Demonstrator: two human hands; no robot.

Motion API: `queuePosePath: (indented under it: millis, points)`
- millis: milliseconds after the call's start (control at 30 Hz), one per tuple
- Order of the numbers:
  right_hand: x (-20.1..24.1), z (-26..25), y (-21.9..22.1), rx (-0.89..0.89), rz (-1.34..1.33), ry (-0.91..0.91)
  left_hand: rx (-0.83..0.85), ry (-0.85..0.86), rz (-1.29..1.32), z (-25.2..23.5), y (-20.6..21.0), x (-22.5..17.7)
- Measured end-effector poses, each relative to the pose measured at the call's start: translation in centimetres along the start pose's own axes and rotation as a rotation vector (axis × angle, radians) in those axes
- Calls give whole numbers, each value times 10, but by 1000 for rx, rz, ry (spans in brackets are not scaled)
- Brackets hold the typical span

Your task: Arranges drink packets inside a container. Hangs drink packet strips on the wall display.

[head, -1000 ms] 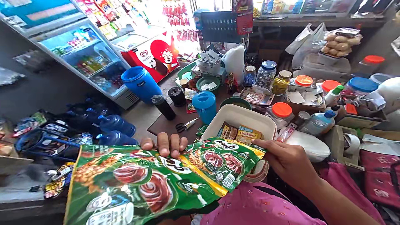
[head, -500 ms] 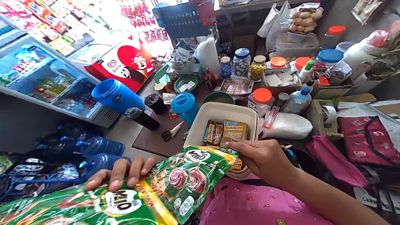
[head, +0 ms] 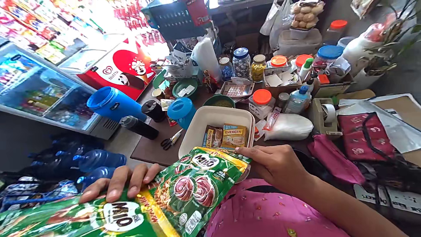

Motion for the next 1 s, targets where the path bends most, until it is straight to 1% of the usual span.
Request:
queuePosePath:
  millis: [67,167,500,600,733,867,1000]
  points:
    - [-1,1,-8,-6,11,2,14,-4,0,-2,8,6]
    - [-2,3,-20,-25,30,-3,-18,-8,29,-4,19,17]
    - [-11,12,-49,-60,16,19,-12,-37,47,-6,39,38]
    - [-13,12,-56,-71,22,20,12,-26,51,-3,35,40]
    - [-15,13,-64,-86,51,24,108,-38,83,-2,31,49]
    - [-18,14,-67,-78,77,30,95,10,129,-7,45,62]
    - [-21,10,-75,-85,127,18,120,-8,150,-6,39,75]
Point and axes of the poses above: each hand's wrist, its own z-axis away from the middle knuckle, its own y-axis out of the palm, x = y × z, the point moved 7 cm from there along -z, towards the middle knuckle, and after that the axes turned 11 degrees about -x, right-handed, at the moved point
